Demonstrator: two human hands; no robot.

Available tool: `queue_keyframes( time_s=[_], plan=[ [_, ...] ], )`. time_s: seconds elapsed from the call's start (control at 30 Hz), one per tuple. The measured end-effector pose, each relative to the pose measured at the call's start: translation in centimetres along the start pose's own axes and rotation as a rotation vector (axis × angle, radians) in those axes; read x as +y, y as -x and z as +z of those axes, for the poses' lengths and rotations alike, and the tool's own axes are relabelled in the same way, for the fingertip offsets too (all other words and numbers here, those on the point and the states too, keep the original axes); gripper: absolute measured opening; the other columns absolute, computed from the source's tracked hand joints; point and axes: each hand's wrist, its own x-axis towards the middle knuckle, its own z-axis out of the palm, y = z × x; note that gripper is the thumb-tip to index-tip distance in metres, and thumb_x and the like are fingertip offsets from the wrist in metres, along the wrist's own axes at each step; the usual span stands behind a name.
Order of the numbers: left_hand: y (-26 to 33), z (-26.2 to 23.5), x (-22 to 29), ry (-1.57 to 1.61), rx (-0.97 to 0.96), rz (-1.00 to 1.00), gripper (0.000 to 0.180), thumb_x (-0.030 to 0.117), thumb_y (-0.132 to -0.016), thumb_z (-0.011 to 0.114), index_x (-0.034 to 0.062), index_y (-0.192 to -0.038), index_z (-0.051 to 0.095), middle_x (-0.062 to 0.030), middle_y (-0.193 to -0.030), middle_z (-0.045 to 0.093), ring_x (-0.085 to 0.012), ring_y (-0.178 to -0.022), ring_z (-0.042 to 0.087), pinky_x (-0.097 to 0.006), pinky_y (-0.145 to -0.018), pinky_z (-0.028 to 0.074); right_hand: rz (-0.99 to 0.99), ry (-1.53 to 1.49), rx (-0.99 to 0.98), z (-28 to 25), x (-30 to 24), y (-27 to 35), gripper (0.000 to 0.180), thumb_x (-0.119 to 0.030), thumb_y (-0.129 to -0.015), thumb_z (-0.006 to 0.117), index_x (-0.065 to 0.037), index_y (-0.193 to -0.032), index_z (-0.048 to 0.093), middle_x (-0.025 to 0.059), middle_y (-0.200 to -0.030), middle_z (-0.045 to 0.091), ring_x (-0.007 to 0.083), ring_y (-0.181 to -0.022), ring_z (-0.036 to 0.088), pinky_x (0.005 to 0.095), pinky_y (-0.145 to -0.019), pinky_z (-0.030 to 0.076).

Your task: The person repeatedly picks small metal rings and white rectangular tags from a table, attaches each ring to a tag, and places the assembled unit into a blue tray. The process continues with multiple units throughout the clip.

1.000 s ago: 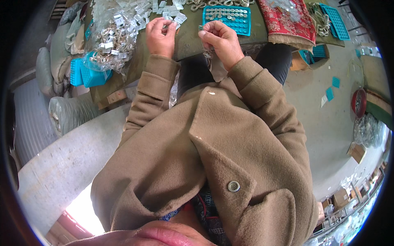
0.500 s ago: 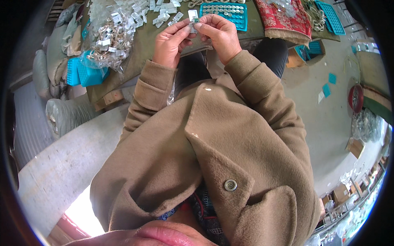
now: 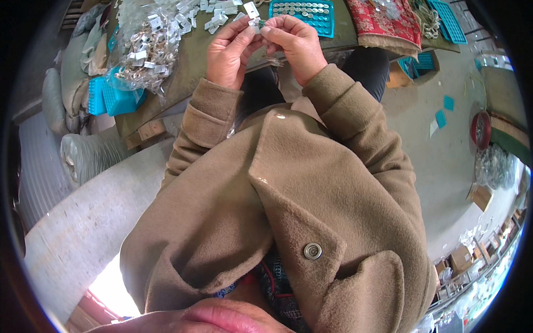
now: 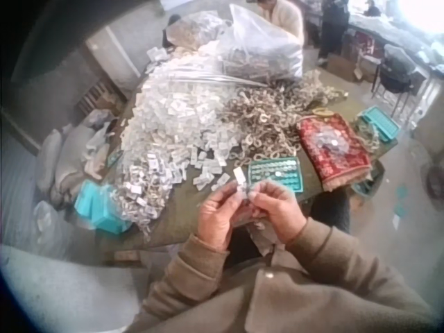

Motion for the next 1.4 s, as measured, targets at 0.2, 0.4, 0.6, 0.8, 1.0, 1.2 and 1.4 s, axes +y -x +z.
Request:
queue_keyframes(
  time_s=[0.2, 0.4, 0.6, 0.8, 1.0, 1.2, 1.4],
  plan=[
    [0.2, 0.7, -0.7, -0.204, 0.058, 0.104, 0.024, 0.004, -0.093, 0.059, -0.0022, -0.117, 0.064, -0.0086, -0.101, 0.068, -0.0125, -0.083, 0.065, -0.027, -0.075, 0.057, -0.006, 0.055, 0.004, -0.4, 0.3, -0.4, 0.004, -0.006, -0.088, 0.064, -0.003, -0.091, 0.063, 0.0013, -0.079, 0.063, 0.0079, -0.068, 0.056, 0.0216, -0.064, 0.045],
    [0.3, 1.1, -1.2, -0.177, 0.035, 0.043, 0.028, 0.008, -0.092, 0.062, -0.0047, -0.117, 0.062, -0.0098, -0.097, 0.069, -0.0128, -0.078, 0.066, -0.027, -0.073, 0.057, -0.043, 0.202, 0.057, -1.0, 0.3, -0.8, 0.008, -0.004, -0.085, 0.068, -0.002, -0.091, 0.064, 0.001, -0.077, 0.064, 0.0061, -0.066, 0.056, 0.0198, -0.058, 0.044],
    [-0.1, 0.5, -0.5, -0.235, 0.142, -0.112, 0.023, 0.013, -0.089, 0.067, -0.003, -0.105, 0.066, -0.0075, -0.091, 0.07, -0.0111, -0.076, 0.067, -0.024, -0.066, 0.055, -0.101, 0.323, 0.002, -0.9, 0.4, -0.3, 0.009, -0.006, -0.086, 0.068, -0.003, -0.092, 0.064, -0.0014, -0.074, 0.061, 0.0044, -0.069, 0.055, 0.0197, -0.059, 0.045],
    [0.1, 0.3, -0.1, -0.289, 0.208, -0.155, 0.017, 0.014, -0.09, 0.064, 0.0007, -0.1, 0.068, -0.0049, -0.09, 0.07, -0.0077, -0.068, 0.064, -0.018, -0.052, 0.044, -0.248, 0.485, -0.033, -2.2, 0.7, -0.4, 0.021, -0.003, -0.087, 0.061, -0.006, -0.108, 0.06, -0.0021, -0.084, 0.058, 0.0058, -0.078, 0.054, 0.0214, -0.073, 0.045],
    [-0.1, -0.6, 0.8, 0.252, 0.125, -0.403, 0.019, 0.015, -0.091, 0.062, 0.0023, -0.106, 0.063, -0.0087, -0.099, 0.069, -0.0028, -0.065, 0.061, -0.015, -0.047, 0.037, -0.226, 0.252, -0.007, -2.5, 1.7, -0.8, 0.012, -0.004, -0.087, 0.062, -0.006, -0.097, 0.056, -0.0029, -0.086, 0.057, 0.005, -0.08, 0.053, 0.0206, -0.074, 0.044],
    [-0.6, -0.7, 0.7, 0.681, 0.243, -0.638, 0.03, 0.012, -0.095, 0.058, -0.0034, -0.121, 0.053, -0.0152, -0.12, 0.062, -0.0057, -0.079, 0.067, -0.011, -0.05, 0.05, -0.223, 0.169, -0.014, -2.3, 1.7, -0.8, 0.008, -0.005, -0.088, 0.064, -0.005, -0.093, 0.058, -0.0027, -0.082, 0.058, 0.0048, -0.078, 0.054, 0.0198, -0.07, 0.045],
    [-1.1, -0.6, -0.1, 0.265, 0.157, -0.601, 0.026, 0.015, -0.096, 0.058, -0.002, -0.115, 0.058, -0.016, -0.116, 0.064, -0.0129, -0.095, 0.068, -0.017, -0.064, 0.058, -0.293, 0.548, 0.043, -4.5, 0.9, 0.3, 0.008, -0.008, -0.087, 0.068, -0.002, -0.091, 0.063, -0.0011, -0.079, 0.062, 0.005, -0.074, 0.056, 0.0211, -0.066, 0.048]
  ],
)
